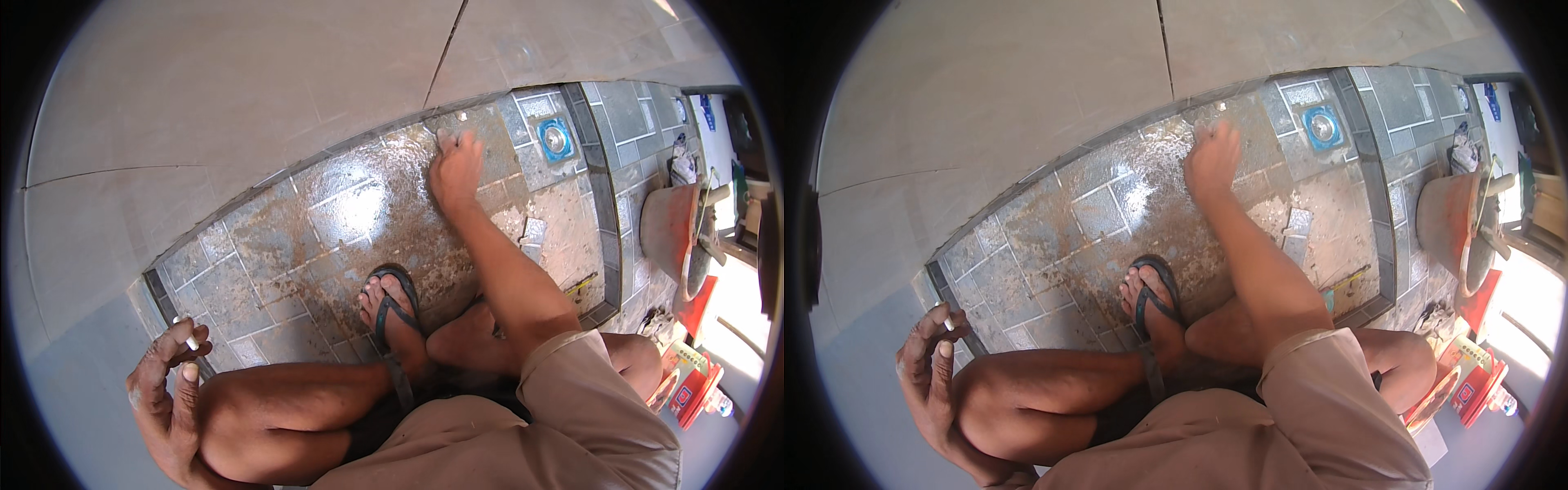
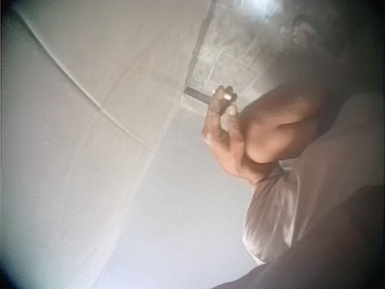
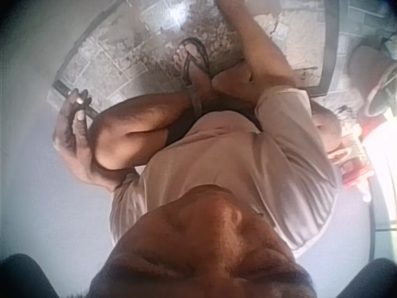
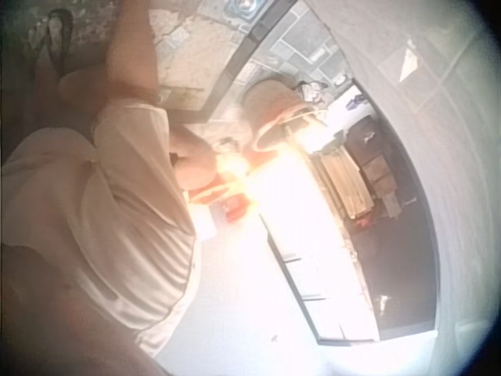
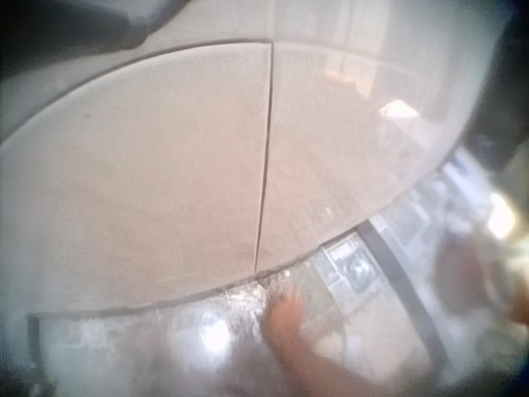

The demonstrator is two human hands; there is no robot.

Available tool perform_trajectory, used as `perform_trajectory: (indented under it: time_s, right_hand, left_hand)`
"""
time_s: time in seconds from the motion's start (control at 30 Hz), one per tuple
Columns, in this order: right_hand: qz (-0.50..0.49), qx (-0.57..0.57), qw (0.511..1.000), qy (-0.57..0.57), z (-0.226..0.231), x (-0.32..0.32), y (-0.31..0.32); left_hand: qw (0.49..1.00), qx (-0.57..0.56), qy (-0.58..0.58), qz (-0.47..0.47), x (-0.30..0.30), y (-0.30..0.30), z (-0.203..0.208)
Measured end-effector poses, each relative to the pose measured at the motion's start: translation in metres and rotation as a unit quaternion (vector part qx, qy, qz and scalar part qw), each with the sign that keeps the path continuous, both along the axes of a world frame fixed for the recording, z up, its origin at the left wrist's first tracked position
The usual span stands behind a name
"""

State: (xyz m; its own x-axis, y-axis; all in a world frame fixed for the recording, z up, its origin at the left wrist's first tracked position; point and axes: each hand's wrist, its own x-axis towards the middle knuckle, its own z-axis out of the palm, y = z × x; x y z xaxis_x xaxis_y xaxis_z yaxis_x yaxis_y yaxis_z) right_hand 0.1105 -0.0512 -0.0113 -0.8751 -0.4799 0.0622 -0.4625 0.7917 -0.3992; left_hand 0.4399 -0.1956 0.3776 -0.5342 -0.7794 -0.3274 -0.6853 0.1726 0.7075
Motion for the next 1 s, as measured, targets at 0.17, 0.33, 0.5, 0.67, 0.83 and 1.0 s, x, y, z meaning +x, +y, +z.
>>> perform_trajectory:
  time_s: [0.17,0.33,0.5,0.67,0.83,1.0]
  right_hand:
    - [0.001,0.024,0.999,-0.024,0.000,0.002,-0.006]
    - [0.009,0.051,0.995,-0.083,0.002,0.000,-0.014]
    - [-0.038,0.031,0.997,-0.066,0.003,0.000,-0.016]
    - [0.014,-0.011,0.999,-0.043,-0.003,0.004,-0.015]
    - [-0.005,0.031,0.998,-0.045,-0.005,0.009,-0.018]
    - [-0.034,0.023,0.998,-0.040,-0.005,0.017,-0.017]
  left_hand:
    - [1.000,0.001,-0.007,0.020,-0.001,0.005,0.000]
    - [1.000,-0.010,-0.001,0.001,-0.002,0.004,0.000]
    - [0.998,-0.026,-0.021,-0.043,-0.003,-0.001,0.000]
    - [0.999,-0.025,-0.013,-0.031,-0.005,0.002,-0.001]
    - [0.999,-0.027,-0.013,-0.029,-0.006,0.004,-0.001]
    - [0.999,-0.031,-0.014,-0.037,-0.009,0.004,-0.001]
